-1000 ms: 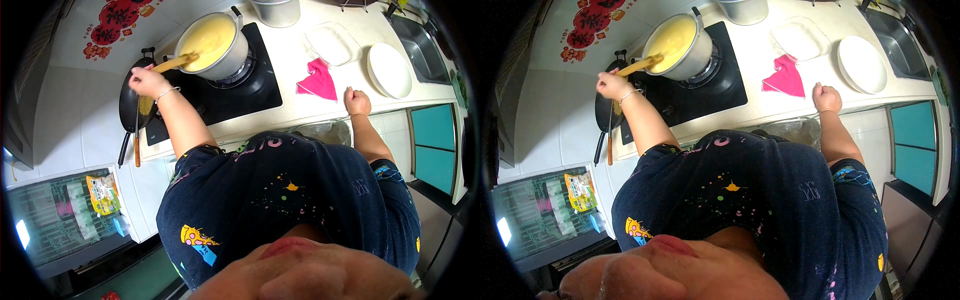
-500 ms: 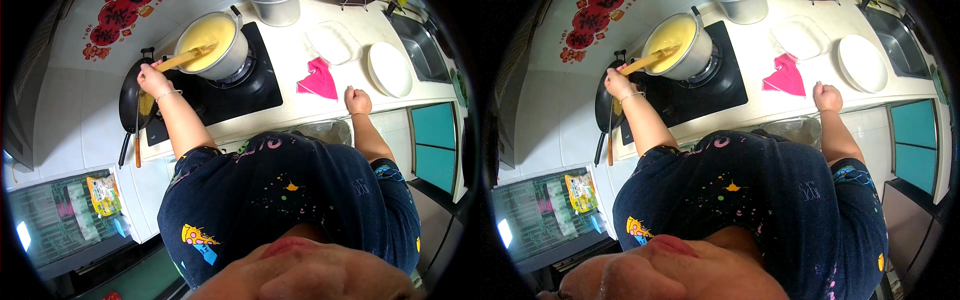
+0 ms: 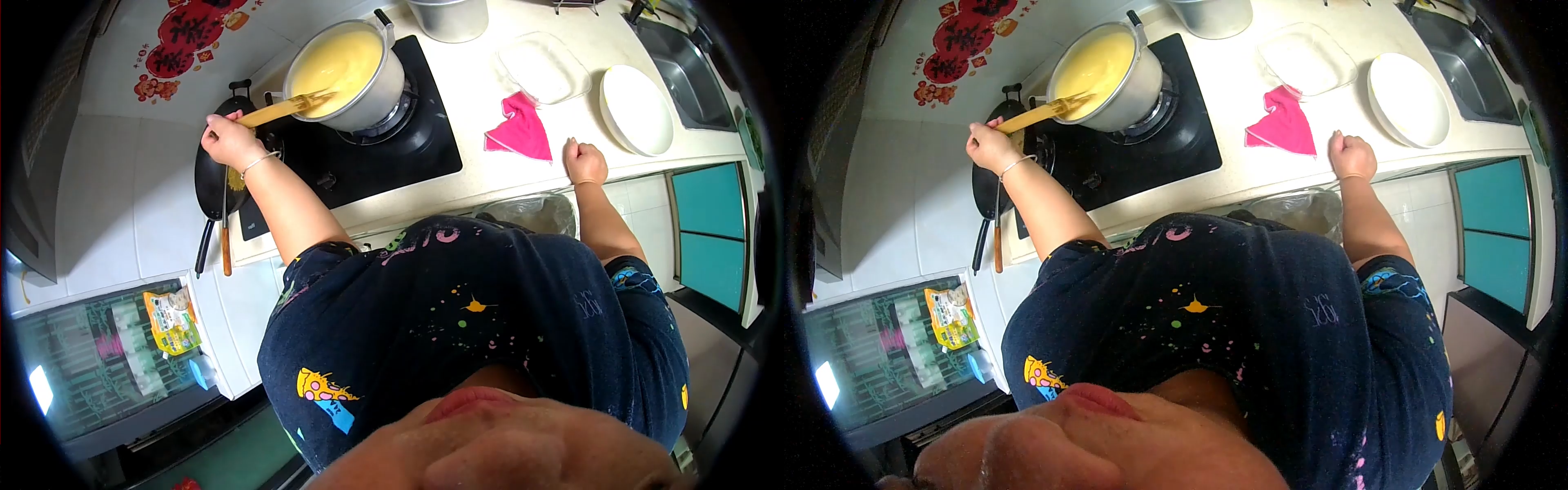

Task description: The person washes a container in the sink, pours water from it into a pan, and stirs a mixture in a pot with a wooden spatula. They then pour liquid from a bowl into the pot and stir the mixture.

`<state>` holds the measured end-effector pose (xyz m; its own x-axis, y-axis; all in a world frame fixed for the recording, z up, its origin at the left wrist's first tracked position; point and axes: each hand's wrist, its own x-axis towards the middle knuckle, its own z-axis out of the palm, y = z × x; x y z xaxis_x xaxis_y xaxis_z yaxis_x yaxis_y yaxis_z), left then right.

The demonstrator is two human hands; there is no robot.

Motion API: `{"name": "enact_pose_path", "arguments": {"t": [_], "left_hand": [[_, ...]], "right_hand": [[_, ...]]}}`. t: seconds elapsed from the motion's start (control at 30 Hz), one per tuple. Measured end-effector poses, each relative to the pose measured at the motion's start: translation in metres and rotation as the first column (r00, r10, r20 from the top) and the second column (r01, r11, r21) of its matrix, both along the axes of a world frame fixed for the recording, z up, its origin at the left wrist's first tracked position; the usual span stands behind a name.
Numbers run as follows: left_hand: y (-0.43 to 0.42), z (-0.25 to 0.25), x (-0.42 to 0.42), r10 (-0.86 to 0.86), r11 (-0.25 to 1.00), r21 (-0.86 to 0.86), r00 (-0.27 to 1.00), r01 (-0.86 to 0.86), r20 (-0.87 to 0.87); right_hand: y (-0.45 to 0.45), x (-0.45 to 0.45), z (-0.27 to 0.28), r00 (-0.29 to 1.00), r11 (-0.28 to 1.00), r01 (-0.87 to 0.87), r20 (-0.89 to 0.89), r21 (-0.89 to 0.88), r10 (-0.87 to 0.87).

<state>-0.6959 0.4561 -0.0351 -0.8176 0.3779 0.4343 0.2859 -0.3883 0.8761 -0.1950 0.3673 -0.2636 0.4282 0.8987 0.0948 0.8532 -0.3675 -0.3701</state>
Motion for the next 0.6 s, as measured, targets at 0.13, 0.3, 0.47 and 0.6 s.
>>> {"name": "enact_pose_path", "arguments": {"t": [0.13, 0.3, 0.47, 0.6], "left_hand": [[0.025, -0.042, -0.016, -0.046, 0.998, 0.028, 0.998, 0.047, -0.053], [0.007, -0.019, -0.028, -0.191, 0.979, -0.053, 0.979, 0.195, 0.076], [0.010, -0.023, -0.012, 0.094, 0.995, -0.012, 0.985, -0.097, -0.143], [0.015, -0.026, -0.016, -0.235, 0.966, -0.090, 0.968, 0.243, 0.090]], "right_hand": [[0.000, 0.000, -0.001, 1.000, 1.000, -0.002, -0.005, 0.017, 0.002], [0.000, 0.002, -0.005, 1.000, 0.999, -0.009, 0.006, 0.033, 0.009], [0.000, 0.000, -0.002, 1.000, 1.000, -0.004, -0.006, 0.028, 0.004], [0.001, 0.002, -0.003, 1.000, 0.999, -0.005, 0.006, 0.048, 0.005]]}}
